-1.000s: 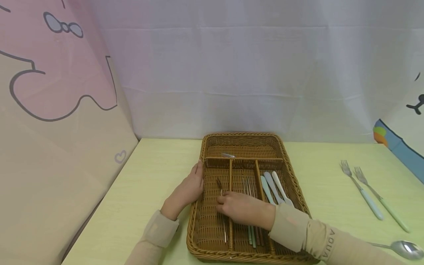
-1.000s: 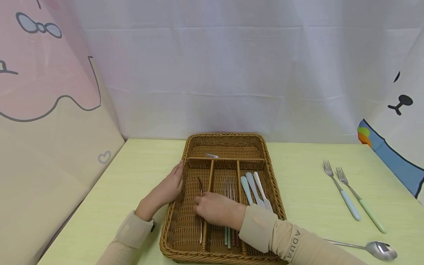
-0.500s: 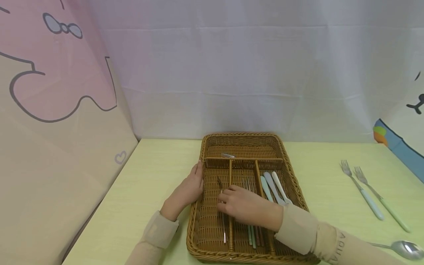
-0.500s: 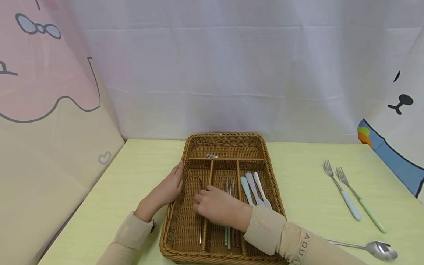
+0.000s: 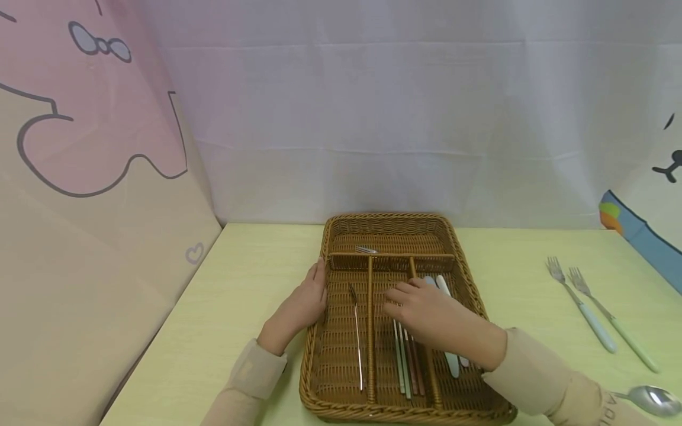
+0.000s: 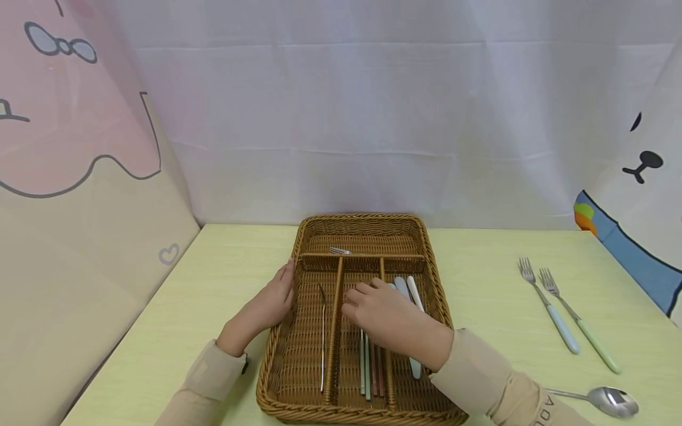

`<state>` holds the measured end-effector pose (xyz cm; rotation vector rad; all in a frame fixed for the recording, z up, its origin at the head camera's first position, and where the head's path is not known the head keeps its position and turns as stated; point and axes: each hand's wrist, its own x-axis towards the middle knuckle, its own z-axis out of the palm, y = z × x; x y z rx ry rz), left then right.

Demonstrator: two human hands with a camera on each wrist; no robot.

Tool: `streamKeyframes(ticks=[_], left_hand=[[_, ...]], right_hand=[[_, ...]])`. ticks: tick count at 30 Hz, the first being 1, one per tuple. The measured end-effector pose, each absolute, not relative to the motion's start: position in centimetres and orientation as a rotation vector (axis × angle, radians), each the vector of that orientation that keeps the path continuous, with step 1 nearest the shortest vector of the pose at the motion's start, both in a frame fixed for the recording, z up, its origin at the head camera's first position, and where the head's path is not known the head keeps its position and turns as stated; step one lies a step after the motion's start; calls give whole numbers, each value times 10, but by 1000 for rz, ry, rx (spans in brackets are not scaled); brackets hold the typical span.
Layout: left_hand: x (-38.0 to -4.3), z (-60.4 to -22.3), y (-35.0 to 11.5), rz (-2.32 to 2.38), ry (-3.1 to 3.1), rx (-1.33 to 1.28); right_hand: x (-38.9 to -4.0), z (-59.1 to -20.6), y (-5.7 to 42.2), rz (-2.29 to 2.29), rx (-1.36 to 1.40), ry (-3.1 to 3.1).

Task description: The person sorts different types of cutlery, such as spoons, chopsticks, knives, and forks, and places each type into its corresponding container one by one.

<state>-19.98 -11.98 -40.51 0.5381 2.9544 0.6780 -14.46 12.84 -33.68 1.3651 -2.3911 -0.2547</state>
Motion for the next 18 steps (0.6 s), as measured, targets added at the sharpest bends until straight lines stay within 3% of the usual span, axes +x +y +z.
streamKeyframes(ticks=[18], left_hand=[[-200,-407,-120,655,2965,528]], right_hand=[[-132,-351,231,-24,1018,-2334]])
